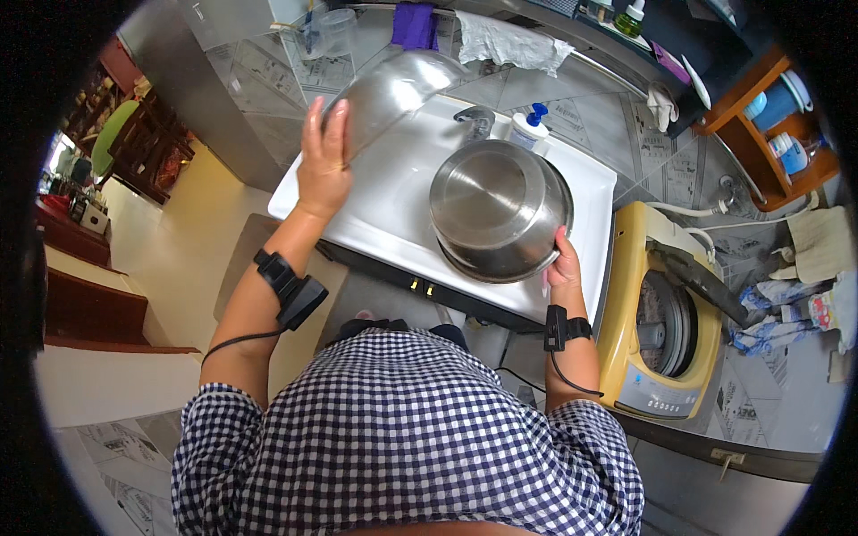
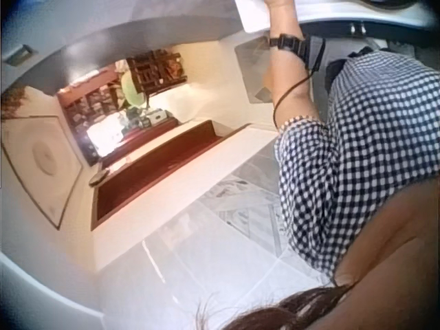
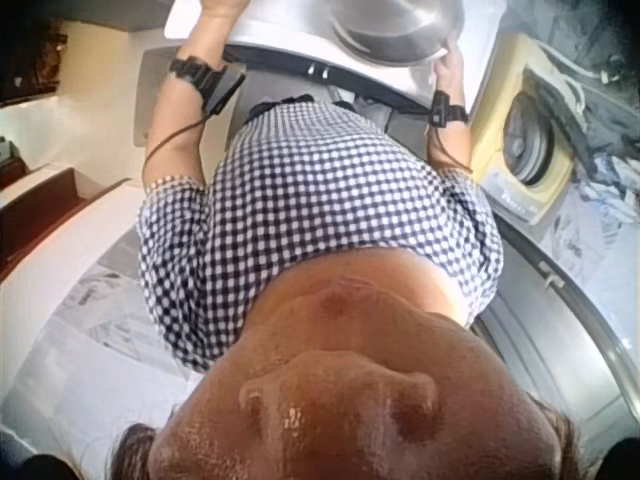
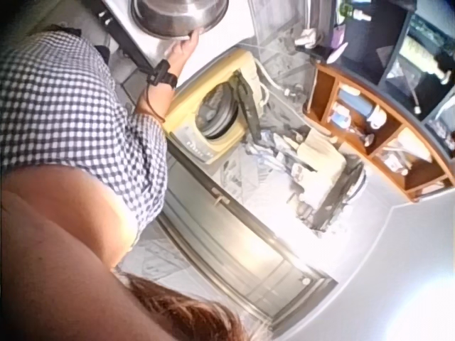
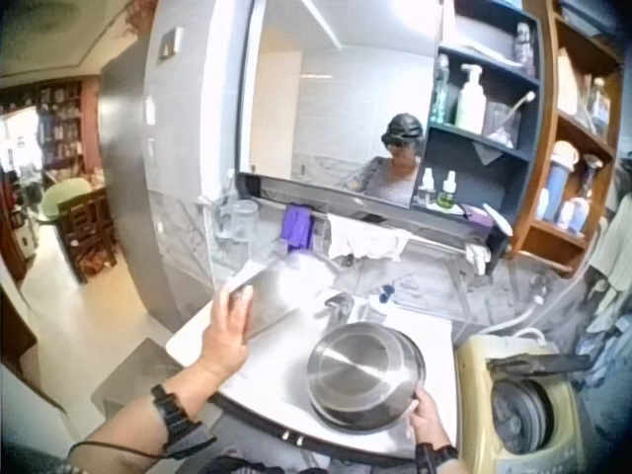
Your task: The person washes a metal bowl and a spatula in a sink, scrubbing them with their hands and rinsing them with water from a faucet.
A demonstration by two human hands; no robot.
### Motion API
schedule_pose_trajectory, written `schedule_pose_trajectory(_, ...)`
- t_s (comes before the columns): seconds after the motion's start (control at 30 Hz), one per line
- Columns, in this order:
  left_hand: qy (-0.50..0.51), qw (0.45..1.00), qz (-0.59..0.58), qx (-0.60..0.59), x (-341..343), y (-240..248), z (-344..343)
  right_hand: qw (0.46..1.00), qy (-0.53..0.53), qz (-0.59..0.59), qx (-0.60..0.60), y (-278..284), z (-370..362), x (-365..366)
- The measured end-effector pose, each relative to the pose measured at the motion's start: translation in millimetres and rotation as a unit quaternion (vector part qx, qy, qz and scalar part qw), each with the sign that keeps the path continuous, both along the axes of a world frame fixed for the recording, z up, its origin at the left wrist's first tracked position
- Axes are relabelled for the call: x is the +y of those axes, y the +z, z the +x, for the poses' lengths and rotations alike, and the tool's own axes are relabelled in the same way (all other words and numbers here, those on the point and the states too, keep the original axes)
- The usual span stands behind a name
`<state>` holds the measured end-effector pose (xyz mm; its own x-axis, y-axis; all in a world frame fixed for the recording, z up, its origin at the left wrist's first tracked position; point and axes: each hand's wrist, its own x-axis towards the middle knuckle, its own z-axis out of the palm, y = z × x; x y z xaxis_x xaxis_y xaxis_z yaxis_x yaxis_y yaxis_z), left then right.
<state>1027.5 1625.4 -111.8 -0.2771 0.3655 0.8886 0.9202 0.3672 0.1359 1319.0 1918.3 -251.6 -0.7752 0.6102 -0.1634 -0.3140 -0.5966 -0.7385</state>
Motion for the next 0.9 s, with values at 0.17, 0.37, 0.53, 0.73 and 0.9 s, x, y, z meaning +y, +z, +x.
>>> schedule_pose_trajectory(0.17, -0.042, 0.996, 0.043, -0.067, 9, -15, -4, 0.999, -0.026, 0.04, 0.005, 12, 20, 12)
schedule_pose_trajectory(0.37, -0.048, 0.921, 0.117, -0.368, -44, -33, -25, 0.959, -0.033, 0.265, -0.098, 89, 15, -1)
schedule_pose_trajectory(0.53, -0.115, 0.617, 0.233, -0.743, -88, -41, -21, 0.802, 0.082, 0.552, -0.211, 166, -24, -42)
schedule_pose_trajectory(0.73, -0.191, 0.413, 0.203, -0.867, -161, -87, -42, 0.441, 0.202, 0.87, -0.093, 255, -140, -164)
schedule_pose_trajectory(0.9, -0.123, 0.445, 0.241, -0.854, -214, -63, -46, 0.27, 0.272, 0.923, 0.029, 238, -230, -244)
